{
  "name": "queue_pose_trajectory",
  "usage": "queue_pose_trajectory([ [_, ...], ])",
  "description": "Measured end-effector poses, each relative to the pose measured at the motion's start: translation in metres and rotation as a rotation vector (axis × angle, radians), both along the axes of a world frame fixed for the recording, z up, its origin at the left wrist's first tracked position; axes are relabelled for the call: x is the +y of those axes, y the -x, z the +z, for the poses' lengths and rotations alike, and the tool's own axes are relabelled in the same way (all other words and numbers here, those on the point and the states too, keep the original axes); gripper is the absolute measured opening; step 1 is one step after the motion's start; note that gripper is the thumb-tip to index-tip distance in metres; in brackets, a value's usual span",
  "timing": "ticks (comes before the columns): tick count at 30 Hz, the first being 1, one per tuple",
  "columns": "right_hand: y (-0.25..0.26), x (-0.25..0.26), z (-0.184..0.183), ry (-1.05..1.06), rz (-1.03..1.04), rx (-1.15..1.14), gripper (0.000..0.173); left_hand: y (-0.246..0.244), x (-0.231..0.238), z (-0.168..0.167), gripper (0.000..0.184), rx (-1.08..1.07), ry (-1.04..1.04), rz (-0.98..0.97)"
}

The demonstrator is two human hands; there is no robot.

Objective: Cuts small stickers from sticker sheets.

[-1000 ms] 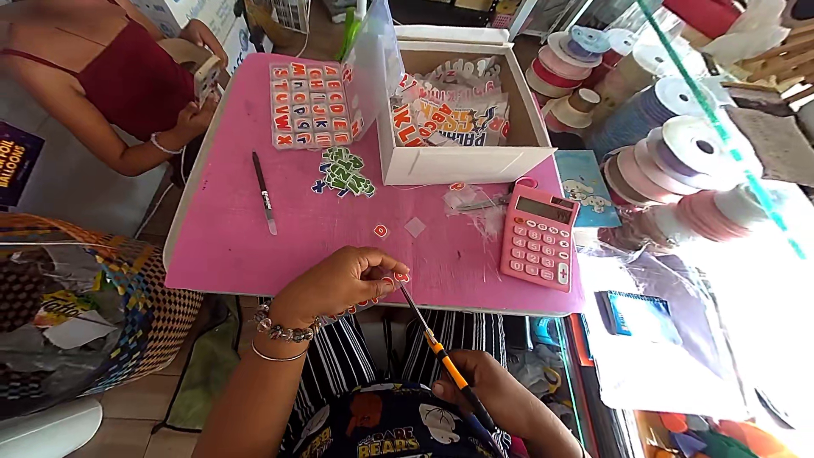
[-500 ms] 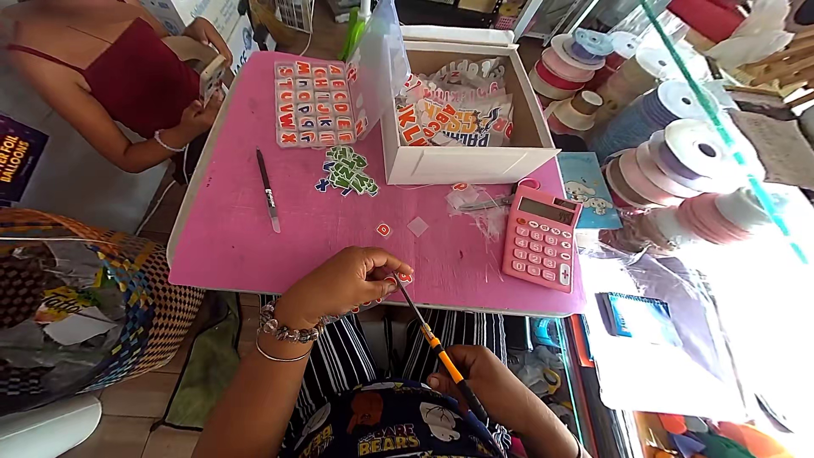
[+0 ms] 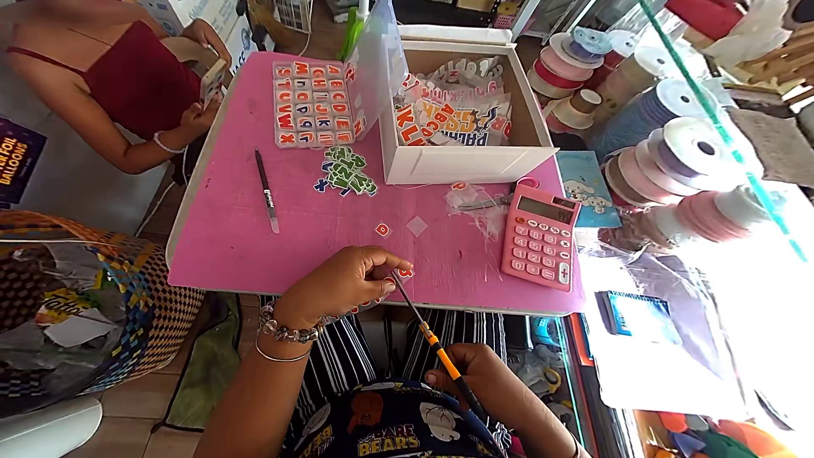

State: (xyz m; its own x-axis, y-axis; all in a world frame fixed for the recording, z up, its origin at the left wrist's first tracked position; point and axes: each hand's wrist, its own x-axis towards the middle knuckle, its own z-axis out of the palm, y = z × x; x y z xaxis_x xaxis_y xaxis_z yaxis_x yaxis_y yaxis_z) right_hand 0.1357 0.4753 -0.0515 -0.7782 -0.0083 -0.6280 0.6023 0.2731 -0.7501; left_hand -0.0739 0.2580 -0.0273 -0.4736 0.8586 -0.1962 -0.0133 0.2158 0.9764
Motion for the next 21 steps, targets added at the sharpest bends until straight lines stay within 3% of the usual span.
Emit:
queue_pose_trajectory([
  [3,-0.003,0.004,0.001,0.008,-0.003,-0.022,0.037,0.001,0.002,0.004,0.032,0.063,0.005,0.081],
  [6,-0.01,0.008,0.0,-0.006,-0.003,-0.036,0.039,0.003,0.009,0.011,0.032,0.371,0.134,0.235],
  [9,-0.013,0.009,-0.001,-0.012,0.0,-0.033,0.039,0.009,0.016,0.021,0.03,0.565,0.282,0.246],
  [13,-0.017,0.008,-0.002,-0.029,0.01,-0.031,0.04,0.012,0.017,0.025,0.027,0.577,0.357,0.218],
  [18,-0.022,0.01,-0.004,-0.022,0.023,-0.007,0.04,0.012,0.011,0.022,0.039,0.543,0.343,0.33],
  [21,-0.023,0.012,-0.005,0.002,0.028,0.01,0.041,0.008,0.003,0.023,0.027,0.435,0.33,0.437],
])
